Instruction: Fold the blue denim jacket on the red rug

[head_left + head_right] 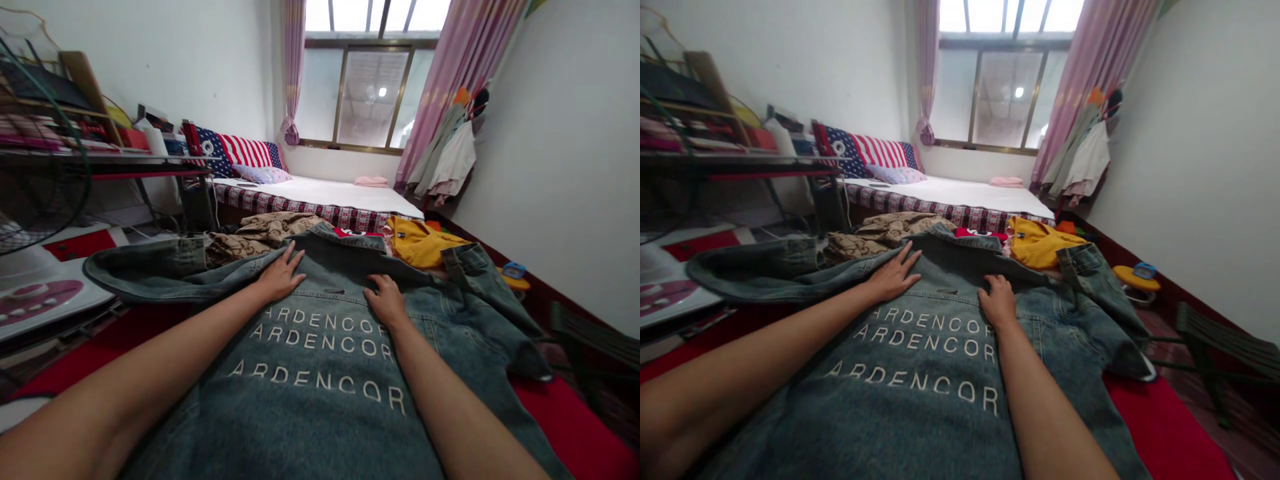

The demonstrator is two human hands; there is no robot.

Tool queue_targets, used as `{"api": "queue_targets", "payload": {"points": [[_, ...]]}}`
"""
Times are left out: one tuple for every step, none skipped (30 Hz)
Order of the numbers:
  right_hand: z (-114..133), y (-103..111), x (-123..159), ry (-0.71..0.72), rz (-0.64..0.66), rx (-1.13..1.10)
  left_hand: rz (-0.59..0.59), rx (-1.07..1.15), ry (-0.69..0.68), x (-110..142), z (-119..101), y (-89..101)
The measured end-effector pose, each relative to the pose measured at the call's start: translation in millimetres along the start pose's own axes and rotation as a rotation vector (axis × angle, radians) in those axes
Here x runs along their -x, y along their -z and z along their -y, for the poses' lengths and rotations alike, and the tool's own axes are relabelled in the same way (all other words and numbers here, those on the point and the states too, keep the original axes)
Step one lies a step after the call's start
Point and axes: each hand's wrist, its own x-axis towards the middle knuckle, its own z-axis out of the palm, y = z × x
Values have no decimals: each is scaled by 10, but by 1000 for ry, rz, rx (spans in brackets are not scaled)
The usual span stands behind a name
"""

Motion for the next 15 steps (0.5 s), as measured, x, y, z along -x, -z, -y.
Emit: {"api": "queue_targets", "payload": {"points": [[-7,-10,-3,3,-13,-5,-20,-49,-20,-73,70,-7],[-11,-18,-5,6,-24,-5,-33,-98,-22,-142,105,-18],[-12,-24,-8,8,-29,2,-40,-142,-3,-203,101,-33],[-8,-29,-9,10,-25,17,-42,-174,30,-255,60,-50],[1,-32,-8,13,-12,38,-46,-189,62,-297,-12,-68],[14,-35,-6,15,4,65,-61,-185,76,-329,-106,-86],[33,-39,-2,17,20,96,-91,-164,59,-354,-213,-104],[56,-43,4,21,33,129,-129,-133,8,-374,-320,-123],[81,-48,9,23,43,161,-164,-100,-75,-395,-419,-144],[107,-54,13,19,48,191,-183,-69,-170,-420,-501,-170],[132,-60,12,12,53,219,-188,-45,-250,-451,-563,-200],[154,-65,4,1,61,247,-178,-27,-295,-492,-603,-234],[171,-69,-13,-8,76,274,-158,-11,-302,-542,-623,-272],[182,-71,-42,-14,98,301,-132,5,-276,-598,-627,-312],[186,-72,-82,-15,124,329,-103,20,-233,-658,-619,-350]]}}
